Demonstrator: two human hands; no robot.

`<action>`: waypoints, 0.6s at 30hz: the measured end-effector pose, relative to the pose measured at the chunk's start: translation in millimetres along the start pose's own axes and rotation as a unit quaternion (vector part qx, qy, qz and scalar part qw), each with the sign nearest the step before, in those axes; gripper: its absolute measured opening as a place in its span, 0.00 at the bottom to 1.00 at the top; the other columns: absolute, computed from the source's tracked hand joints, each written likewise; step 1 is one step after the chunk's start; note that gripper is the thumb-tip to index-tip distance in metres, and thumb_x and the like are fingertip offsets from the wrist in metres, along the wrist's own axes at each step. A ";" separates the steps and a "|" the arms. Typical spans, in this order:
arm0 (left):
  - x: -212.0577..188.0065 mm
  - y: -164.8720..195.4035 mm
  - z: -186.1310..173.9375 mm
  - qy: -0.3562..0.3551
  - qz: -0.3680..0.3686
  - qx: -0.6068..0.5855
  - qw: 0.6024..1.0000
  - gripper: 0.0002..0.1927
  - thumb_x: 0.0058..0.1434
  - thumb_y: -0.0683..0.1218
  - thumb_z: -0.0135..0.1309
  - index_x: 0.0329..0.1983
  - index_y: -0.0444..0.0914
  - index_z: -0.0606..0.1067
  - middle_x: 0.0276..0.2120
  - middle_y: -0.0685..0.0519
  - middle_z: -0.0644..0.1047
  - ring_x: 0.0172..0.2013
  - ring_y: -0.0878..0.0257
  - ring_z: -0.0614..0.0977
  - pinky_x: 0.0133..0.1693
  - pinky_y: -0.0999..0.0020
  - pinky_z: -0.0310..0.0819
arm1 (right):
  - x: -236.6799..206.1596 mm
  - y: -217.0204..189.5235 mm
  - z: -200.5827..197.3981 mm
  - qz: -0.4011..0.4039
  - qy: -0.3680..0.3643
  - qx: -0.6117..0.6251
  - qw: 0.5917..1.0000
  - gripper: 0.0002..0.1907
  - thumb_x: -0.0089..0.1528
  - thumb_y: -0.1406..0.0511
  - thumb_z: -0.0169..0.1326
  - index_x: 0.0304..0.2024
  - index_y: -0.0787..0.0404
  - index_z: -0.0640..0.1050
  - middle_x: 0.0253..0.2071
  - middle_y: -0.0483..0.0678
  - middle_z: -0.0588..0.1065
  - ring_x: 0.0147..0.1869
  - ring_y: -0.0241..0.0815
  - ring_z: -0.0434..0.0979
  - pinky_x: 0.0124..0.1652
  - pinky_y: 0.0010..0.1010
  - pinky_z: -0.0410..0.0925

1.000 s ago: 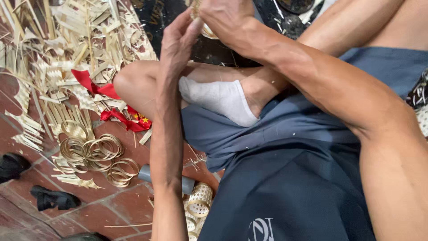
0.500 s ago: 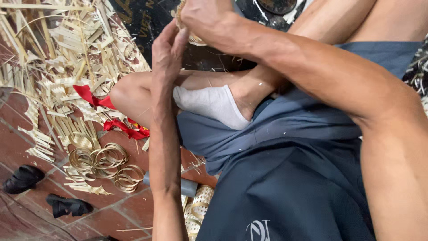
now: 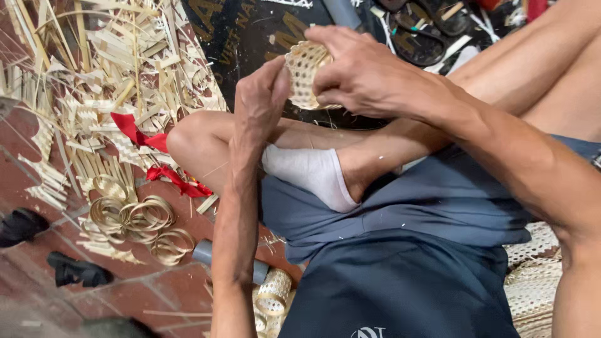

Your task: The person sits on the floor weaving thin bamboo strips into small round baskets. They bend and interlace strips, press a woven base into shape, use a gray plastic pipe as a form to curve the strips, trim a strip with pliers, and fit a rim band around the top of a basket.

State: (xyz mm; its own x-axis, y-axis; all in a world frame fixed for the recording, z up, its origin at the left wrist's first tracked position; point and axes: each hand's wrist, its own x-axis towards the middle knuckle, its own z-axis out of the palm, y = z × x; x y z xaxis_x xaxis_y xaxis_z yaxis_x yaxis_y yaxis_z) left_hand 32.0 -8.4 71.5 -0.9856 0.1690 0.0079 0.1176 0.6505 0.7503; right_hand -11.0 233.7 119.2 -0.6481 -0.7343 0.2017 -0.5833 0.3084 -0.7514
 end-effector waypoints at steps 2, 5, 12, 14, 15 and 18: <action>-0.5 3.9 0.3 0.030 0.020 0.014 0.999 0.10 0.70 0.39 0.55 0.54 0.32 0.77 0.36 0.42 0.82 0.35 0.62 0.86 0.37 0.69 0.80 | -8.7 5.2 4.6 0.013 0.014 0.014 1.000 0.10 0.58 0.63 0.67 0.38 0.61 0.84 0.69 0.65 0.64 0.72 0.64 0.66 0.63 0.52 0.62; -5.3 10.5 -0.7 0.031 -0.058 -0.022 0.998 0.11 0.71 0.39 0.55 0.55 0.31 0.78 0.38 0.42 0.83 0.33 0.61 0.85 0.37 0.67 0.80 | -22.0 6.3 22.3 0.011 0.065 -0.006 0.998 0.11 0.58 0.65 0.68 0.38 0.64 0.81 0.71 0.63 0.63 0.73 0.65 0.68 0.67 0.50 0.64; -13.6 29.2 12.6 0.055 -0.006 0.086 0.995 0.19 0.69 0.33 0.52 0.64 0.31 0.72 0.46 0.43 0.77 0.46 0.48 0.81 0.47 0.62 0.78 | -24.2 4.4 48.8 0.204 0.106 0.246 0.942 0.07 0.63 0.69 0.64 0.39 0.66 0.79 0.74 0.64 0.63 0.69 0.53 0.74 0.64 0.33 0.68; -13.3 33.0 12.8 0.077 0.016 0.091 0.993 0.20 0.71 0.33 0.52 0.66 0.33 0.71 0.48 0.44 0.77 0.47 0.49 0.81 0.50 0.63 0.78 | -25.9 -0.5 43.3 0.170 0.127 0.263 0.941 0.05 0.66 0.71 0.63 0.39 0.66 0.78 0.73 0.62 0.62 0.74 0.52 0.69 0.69 0.34 0.65; -11.5 32.9 11.7 0.086 0.012 0.054 0.995 0.19 0.72 0.33 0.53 0.65 0.34 0.71 0.48 0.44 0.77 0.46 0.51 0.81 0.49 0.64 0.78 | -26.5 -3.3 39.0 0.151 0.139 0.270 0.941 0.05 0.67 0.71 0.62 0.39 0.67 0.78 0.73 0.61 0.61 0.77 0.51 0.67 0.71 0.34 0.64; -6.6 29.3 4.8 0.087 -0.046 -0.080 0.992 0.17 0.72 0.33 0.55 0.63 0.36 0.73 0.46 0.45 0.77 0.44 0.52 0.82 0.47 0.64 0.79 | -25.6 -14.2 25.1 0.160 0.181 0.491 0.837 0.04 0.65 0.69 0.61 0.40 0.63 0.78 0.74 0.54 0.58 0.77 0.46 0.65 0.72 0.36 0.61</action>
State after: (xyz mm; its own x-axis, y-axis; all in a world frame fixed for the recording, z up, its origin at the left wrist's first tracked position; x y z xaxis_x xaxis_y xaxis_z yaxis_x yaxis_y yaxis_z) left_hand 42.5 13.1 90.2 -0.9990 -0.0245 0.0375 0.0189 0.5295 0.8481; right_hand 26.1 232.9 108.9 -0.9039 -0.4228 -0.0650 0.2171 -0.3225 -0.9213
